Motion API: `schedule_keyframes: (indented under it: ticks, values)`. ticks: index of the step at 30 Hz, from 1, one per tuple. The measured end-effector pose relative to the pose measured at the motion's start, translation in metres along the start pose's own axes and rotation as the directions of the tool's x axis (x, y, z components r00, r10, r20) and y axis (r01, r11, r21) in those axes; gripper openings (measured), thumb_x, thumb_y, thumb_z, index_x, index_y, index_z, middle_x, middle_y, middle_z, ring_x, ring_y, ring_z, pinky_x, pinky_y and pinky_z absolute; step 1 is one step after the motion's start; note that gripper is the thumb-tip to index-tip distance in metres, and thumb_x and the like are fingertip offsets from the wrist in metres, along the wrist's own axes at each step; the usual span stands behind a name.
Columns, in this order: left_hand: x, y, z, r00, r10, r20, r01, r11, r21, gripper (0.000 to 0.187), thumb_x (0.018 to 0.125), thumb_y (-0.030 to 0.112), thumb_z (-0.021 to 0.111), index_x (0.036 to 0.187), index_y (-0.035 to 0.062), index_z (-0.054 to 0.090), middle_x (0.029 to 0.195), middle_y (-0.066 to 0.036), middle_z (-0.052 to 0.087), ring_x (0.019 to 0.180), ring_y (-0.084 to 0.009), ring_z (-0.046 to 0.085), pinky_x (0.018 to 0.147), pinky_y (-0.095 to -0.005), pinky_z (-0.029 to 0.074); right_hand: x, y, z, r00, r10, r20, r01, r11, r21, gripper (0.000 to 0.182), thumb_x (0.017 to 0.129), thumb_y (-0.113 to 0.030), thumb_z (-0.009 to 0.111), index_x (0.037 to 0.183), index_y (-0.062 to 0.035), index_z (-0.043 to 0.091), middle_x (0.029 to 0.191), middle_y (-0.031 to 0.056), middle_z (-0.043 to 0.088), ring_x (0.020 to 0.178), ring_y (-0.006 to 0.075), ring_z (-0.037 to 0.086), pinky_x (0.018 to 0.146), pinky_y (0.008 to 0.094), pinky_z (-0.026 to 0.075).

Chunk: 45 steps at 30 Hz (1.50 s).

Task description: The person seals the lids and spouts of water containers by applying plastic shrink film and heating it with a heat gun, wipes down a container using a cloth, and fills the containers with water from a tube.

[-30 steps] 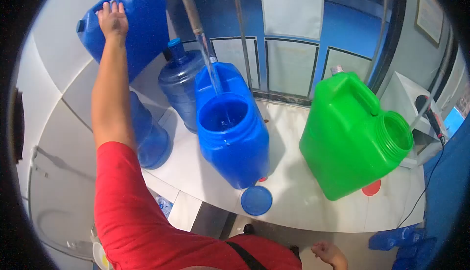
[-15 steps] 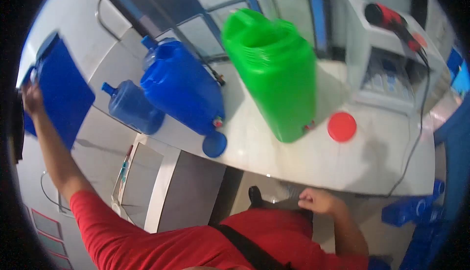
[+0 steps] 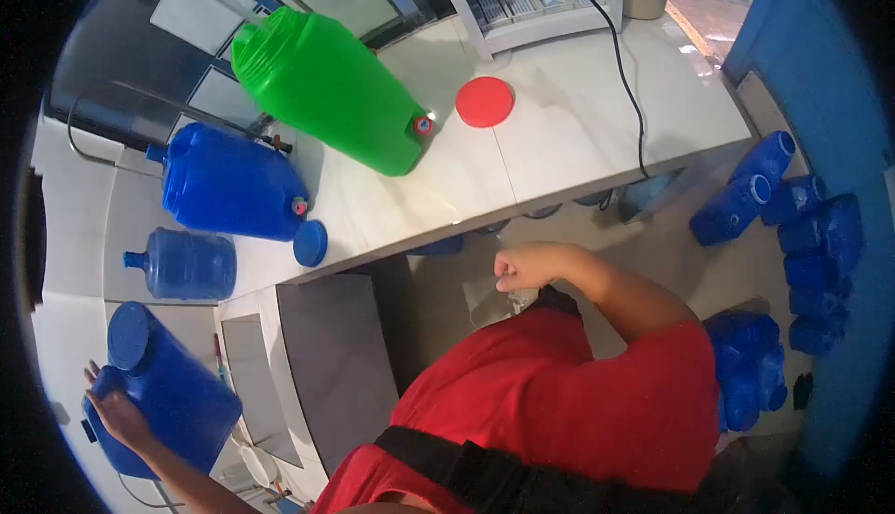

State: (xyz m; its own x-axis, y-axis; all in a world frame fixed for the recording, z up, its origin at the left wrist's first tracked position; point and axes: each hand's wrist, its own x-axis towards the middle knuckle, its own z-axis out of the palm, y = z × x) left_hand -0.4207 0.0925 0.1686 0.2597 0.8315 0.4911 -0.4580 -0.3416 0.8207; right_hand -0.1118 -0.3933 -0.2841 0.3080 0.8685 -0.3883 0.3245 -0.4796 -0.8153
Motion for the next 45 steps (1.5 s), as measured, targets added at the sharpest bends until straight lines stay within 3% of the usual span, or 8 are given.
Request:
schedule_keyframes:
  ticks: [7,11,15,20,25,27,32,45]
  values:
    - [-0.125,-0.018,0.026,0.98,-0.119,0.161,0.131,0.989,-0.068,0.052,0.108,0.023,0.037,0.149,-0.0082,0.026,0.147,-0.022,0.041,0.141,-0.0299,0.038,0.122,-0.044,0.023,-0.05,-0.058,0.025,0.978,-0.016,-0.209,0.016,1.0,0.002,0.041,0.091,-0.034,0.067,0.118,-0.0035,0.06,0.105,0.014,0.07,0.096,0.0299,0.067,0.082,0.0402,0.052]
    - [-0.152,-0.033,0.037,0.627,-0.132,0.767,0.506,0.818,-0.273,0.051,0.105,0.015,0.041,0.149,-0.0059,0.023,0.141,-0.02,0.046,0.135,-0.0301,0.044,0.119,-0.0464,0.03,-0.093,-0.087,0.028,0.832,-0.095,-0.546,0.045,0.994,-0.104,0.034,0.094,-0.028,0.064,0.117,-0.0039,0.06,0.109,0.0157,0.066,0.096,0.0307,0.066,0.084,0.0407,0.052]
    - [-0.2,-0.031,0.116,0.491,-0.054,0.87,0.679,0.649,-0.343,0.048,0.104,0.014,0.04,0.145,-0.0045,0.023,0.131,-0.015,0.046,0.126,-0.0264,0.047,0.113,-0.0474,0.036,-0.149,-0.105,0.013,0.618,-0.058,-0.784,0.089,0.996,-0.004,0.028,0.098,-0.023,0.059,0.12,-0.0053,0.06,0.116,0.0159,0.061,0.1,0.0265,0.063,0.087,0.0369,0.051]
    - [-0.253,-0.005,0.226,-0.04,0.109,0.993,0.781,0.624,-0.037,0.054,0.106,0.033,0.042,0.142,-0.0059,0.034,0.114,-0.009,0.051,0.099,-0.023,0.059,0.095,-0.0417,0.05,-0.22,-0.077,-0.012,0.181,-0.09,-0.979,0.185,0.981,-0.056,0.042,0.094,-0.017,0.064,0.133,-0.0079,0.053,0.132,0.0128,0.053,0.113,0.0243,0.058,0.096,0.0368,0.048]
    - [-0.289,0.015,0.361,-0.587,0.244,0.772,0.399,0.917,0.014,0.053,0.101,0.044,0.051,0.135,0.0034,0.05,0.098,-0.003,0.057,0.079,-0.0233,0.062,0.081,-0.039,0.053,-0.329,-0.023,-0.012,-0.147,-0.2,-0.969,-0.242,0.957,-0.161,0.099,0.077,-0.016,0.078,0.155,-0.0023,0.018,0.155,0.0222,0.031,0.144,0.0326,0.032,0.118,0.0424,0.027]
    - [-0.316,0.073,0.389,-0.702,0.001,0.712,-0.103,0.989,-0.103,0.064,0.097,0.047,0.056,0.14,0.0013,0.043,0.114,-0.016,0.059,0.1,-0.0274,0.062,0.091,-0.0402,0.052,-0.366,-0.013,-0.003,-0.271,-0.098,-0.957,-0.305,0.952,-0.011,0.118,0.069,-0.024,0.087,0.156,0.002,0.01,0.157,0.0263,0.025,0.147,0.036,0.026,0.121,0.0442,0.02]
    - [-0.374,0.074,0.516,-0.719,0.167,0.675,-0.511,0.53,-0.676,0.051,0.092,0.025,0.064,0.136,0.003,0.049,0.116,-0.021,0.066,0.108,-0.0339,0.064,0.096,-0.0416,0.049,-0.405,0.041,0.018,-0.247,-0.089,-0.965,-0.174,0.984,-0.046,0.132,0.062,-0.032,0.093,0.156,0.0028,0.007,0.156,0.0272,0.024,0.145,0.0371,0.028,0.12,0.0442,0.023]
    - [-0.499,-0.089,0.779,-0.632,0.352,0.69,-0.677,0.183,-0.713,0.032,0.097,0.027,0.055,0.125,0.0144,0.06,0.109,-0.009,0.064,0.096,-0.0309,0.067,0.087,-0.0438,0.053,-0.336,0.214,-0.136,-0.222,0.102,-0.97,-0.194,0.97,0.146,0.129,0.07,-0.047,0.087,0.152,0.0096,0.005,0.15,0.0382,0.024,0.139,0.0509,0.031,0.115,0.0514,0.029]
